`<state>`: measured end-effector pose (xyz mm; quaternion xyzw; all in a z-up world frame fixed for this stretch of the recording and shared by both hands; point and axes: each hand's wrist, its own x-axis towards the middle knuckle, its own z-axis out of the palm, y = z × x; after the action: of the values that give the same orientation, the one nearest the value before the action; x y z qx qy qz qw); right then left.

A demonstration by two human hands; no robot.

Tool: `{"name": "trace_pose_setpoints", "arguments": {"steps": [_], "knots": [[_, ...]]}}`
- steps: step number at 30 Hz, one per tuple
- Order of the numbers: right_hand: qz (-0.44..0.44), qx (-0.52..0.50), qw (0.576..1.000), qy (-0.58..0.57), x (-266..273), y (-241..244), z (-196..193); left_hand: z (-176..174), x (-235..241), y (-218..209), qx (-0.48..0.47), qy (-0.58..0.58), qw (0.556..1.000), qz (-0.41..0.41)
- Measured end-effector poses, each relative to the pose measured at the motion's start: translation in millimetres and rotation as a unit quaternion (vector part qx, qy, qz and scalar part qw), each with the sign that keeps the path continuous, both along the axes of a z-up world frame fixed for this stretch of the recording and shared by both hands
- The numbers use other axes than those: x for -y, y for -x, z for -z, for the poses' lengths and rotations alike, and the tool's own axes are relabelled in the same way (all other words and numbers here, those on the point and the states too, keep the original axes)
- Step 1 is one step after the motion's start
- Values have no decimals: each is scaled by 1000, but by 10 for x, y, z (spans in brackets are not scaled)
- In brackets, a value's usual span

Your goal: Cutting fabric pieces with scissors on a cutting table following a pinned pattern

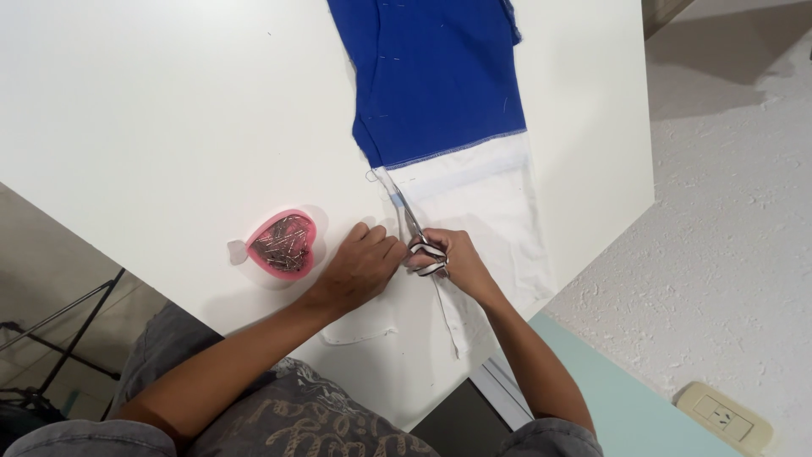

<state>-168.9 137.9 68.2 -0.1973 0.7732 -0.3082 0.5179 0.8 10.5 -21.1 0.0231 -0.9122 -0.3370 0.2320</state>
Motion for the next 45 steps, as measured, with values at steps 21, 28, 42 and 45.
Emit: {"name": "trace_pose_setpoints", "arguments": {"steps": [21, 28, 42, 45], "knots": [[13, 34, 999, -2, 175, -6, -141, -76, 35, -18, -7, -1, 1000, 0], [-2, 21, 1000, -4, 192, 32, -107, -154, 85, -26, -25, -3, 1000, 8], [-4, 25, 1000, 11, 394, 92, -69, -429, 303, -16, -63, -19, 998, -1], [2, 32, 999, 12, 485, 94, -100, -114, 76, -12, -64, -4, 998, -3]]}}
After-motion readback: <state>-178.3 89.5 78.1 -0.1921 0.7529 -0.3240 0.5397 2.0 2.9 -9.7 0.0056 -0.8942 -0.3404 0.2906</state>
